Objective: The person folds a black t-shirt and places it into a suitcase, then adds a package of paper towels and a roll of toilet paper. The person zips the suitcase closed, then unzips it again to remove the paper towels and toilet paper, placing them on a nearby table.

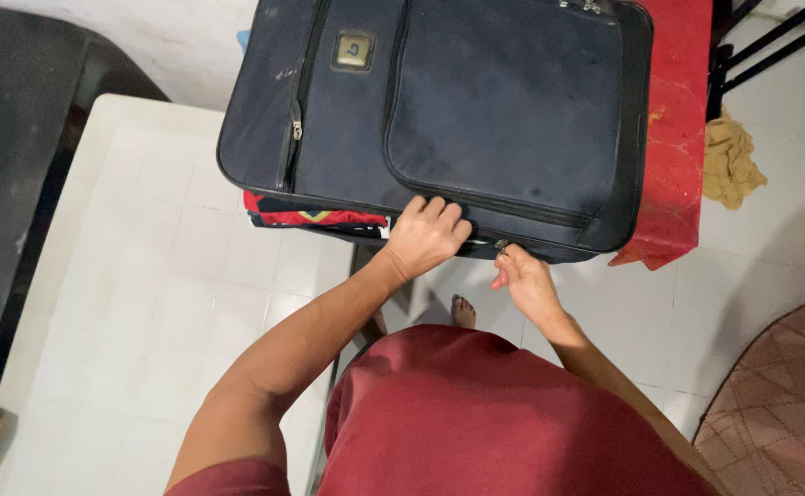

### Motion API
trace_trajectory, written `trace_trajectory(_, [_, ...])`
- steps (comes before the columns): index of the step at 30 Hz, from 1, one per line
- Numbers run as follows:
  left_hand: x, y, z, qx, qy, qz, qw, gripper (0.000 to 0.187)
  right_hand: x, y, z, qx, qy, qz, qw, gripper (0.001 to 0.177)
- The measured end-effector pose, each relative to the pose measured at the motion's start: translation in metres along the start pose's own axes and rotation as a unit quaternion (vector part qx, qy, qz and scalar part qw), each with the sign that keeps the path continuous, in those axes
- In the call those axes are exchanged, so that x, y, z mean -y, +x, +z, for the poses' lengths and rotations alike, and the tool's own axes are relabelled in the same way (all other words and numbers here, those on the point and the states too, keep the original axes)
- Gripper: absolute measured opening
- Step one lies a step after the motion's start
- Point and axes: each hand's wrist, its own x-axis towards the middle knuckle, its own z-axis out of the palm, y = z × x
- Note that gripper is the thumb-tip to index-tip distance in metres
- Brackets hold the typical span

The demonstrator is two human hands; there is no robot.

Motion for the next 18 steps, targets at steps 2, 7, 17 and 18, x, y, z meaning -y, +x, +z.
trace_trajectory(2, [-0.006, -0.001, 0.001, 0.011, -0.005, 0.008, 1.000, 0.009, -0.003, -0.002, -0.007, 0.001, -0.014, 0.005, 1.000, 0.023])
trace_trajectory(7, [-0.007, -0.008, 0.001, 0.020, -0.020, 0.018, 0.999, 0.009, -0.008, -0.007, -0.008, 0.018, 0.056, -0.031, 0.998, 0.023])
trace_trajectory(17, [-0.018, -0.020, -0.019, 0.115, -0.060, -0.017, 0.991, 0.039, 0.014, 0.004, -0.017, 0.048, -0.145, -0.035, 0.988, 0.022])
trace_trajectory(18, [-0.024, -0.025, -0.019, 0.085, -0.048, -0.049, 0.994, 0.041, 0.017, 0.004, -0.020, 0.059, -0.165, -0.044, 0.984, 0.022])
